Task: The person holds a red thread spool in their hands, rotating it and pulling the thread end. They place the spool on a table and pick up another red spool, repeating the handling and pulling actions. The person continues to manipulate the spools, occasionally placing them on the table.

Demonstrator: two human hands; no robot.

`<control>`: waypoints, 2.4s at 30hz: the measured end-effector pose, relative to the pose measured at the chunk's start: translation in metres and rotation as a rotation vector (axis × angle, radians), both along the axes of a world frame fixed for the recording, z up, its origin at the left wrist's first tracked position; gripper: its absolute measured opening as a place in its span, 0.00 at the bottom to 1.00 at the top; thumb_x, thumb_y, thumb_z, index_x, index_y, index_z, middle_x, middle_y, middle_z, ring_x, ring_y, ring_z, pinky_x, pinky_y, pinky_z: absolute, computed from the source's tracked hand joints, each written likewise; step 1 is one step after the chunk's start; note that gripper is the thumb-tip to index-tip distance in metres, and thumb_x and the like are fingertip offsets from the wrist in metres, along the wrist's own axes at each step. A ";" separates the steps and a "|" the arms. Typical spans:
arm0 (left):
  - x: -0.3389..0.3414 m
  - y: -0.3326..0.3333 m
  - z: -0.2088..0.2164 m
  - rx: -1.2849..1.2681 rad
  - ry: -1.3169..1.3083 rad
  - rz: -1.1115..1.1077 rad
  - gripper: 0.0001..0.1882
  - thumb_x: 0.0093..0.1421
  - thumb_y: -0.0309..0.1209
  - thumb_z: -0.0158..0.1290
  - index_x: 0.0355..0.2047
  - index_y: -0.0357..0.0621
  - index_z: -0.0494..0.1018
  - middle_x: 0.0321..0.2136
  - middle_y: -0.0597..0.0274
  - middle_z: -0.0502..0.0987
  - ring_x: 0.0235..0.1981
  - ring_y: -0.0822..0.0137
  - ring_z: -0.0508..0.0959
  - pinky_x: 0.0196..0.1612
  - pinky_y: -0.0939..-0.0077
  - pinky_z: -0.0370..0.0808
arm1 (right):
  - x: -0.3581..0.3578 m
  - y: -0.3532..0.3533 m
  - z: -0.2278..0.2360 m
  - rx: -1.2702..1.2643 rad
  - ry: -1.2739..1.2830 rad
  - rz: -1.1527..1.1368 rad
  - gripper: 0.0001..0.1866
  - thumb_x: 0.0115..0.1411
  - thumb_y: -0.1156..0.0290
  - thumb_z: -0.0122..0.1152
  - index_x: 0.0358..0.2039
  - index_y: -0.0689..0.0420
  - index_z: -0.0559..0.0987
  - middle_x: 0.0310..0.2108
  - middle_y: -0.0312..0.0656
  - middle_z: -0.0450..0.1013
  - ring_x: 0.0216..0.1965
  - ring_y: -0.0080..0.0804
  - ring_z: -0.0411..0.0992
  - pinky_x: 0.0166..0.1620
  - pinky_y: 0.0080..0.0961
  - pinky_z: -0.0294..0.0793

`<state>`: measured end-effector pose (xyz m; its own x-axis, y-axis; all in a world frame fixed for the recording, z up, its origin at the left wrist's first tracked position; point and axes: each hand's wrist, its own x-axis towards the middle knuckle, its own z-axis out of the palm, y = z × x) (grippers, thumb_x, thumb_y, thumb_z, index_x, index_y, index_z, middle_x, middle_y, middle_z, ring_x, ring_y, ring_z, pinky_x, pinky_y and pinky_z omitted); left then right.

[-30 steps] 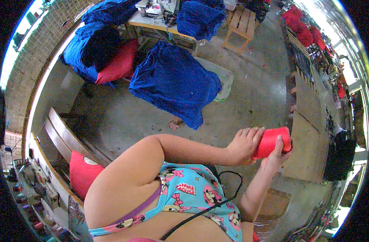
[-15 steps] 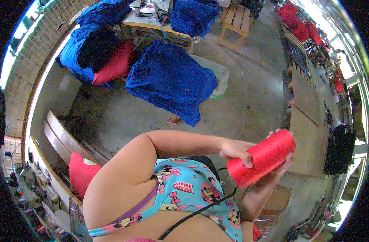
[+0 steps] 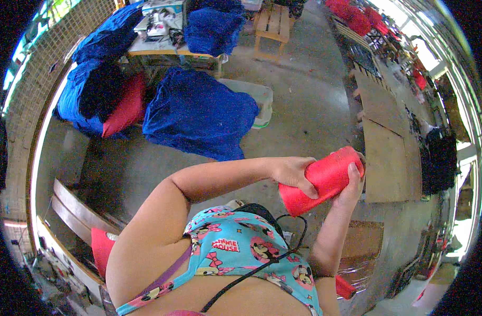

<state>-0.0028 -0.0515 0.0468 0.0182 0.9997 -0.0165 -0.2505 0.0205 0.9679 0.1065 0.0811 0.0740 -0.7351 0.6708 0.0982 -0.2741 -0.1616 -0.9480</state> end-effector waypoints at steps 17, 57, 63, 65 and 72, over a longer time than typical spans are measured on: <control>0.028 0.012 -0.120 -0.173 0.931 0.303 0.21 0.53 0.33 0.48 0.48 0.45 0.66 0.46 0.54 0.69 0.44 0.55 0.72 0.46 0.62 0.68 | -0.010 0.002 0.008 -0.175 0.149 -0.291 0.24 0.51 0.57 0.58 0.44 0.58 0.69 0.40 0.43 0.69 0.42 0.38 0.69 0.44 0.38 0.70; 0.031 -0.030 -0.023 0.129 -0.957 -0.197 0.52 0.36 0.51 0.61 0.56 0.37 0.52 0.49 0.46 0.64 0.48 0.50 0.69 0.48 0.59 0.70 | -0.022 -0.016 -0.017 -0.596 0.394 0.582 0.29 0.52 0.55 0.57 0.52 0.55 0.64 0.46 0.45 0.66 0.45 0.37 0.67 0.48 0.33 0.68; -0.009 -0.015 -0.045 0.126 0.698 0.725 0.45 0.41 0.41 0.62 0.54 0.35 0.52 0.47 0.45 0.65 0.47 0.52 0.69 0.49 0.61 0.67 | -0.003 0.055 -0.081 -0.117 -0.445 -0.043 0.23 0.52 0.69 0.59 0.49 0.60 0.67 0.45 0.42 0.68 0.40 0.24 0.69 0.42 0.21 0.69; -0.015 -0.014 -0.046 -0.025 1.243 0.893 0.45 0.39 0.39 0.62 0.54 0.34 0.52 0.46 0.44 0.66 0.47 0.50 0.69 0.49 0.60 0.66 | -0.002 0.050 -0.071 -0.075 -0.384 -0.153 0.24 0.53 0.69 0.59 0.49 0.61 0.66 0.47 0.43 0.67 0.41 0.25 0.68 0.42 0.21 0.69; -0.014 0.003 -0.071 0.024 1.425 1.020 0.45 0.35 0.36 0.62 0.53 0.34 0.54 0.47 0.45 0.65 0.47 0.49 0.67 0.50 0.61 0.64 | -0.039 -0.017 -0.060 0.379 -0.153 -0.316 0.33 0.51 0.61 0.60 0.52 0.66 0.61 0.51 0.53 0.62 0.47 0.34 0.66 0.47 0.28 0.68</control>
<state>-0.0173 -0.0482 -0.0242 -0.5759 0.6013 0.5539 0.8168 0.3938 0.4217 0.0680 0.0643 0.0140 -0.5274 0.8005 0.2845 -0.1074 0.2694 -0.9570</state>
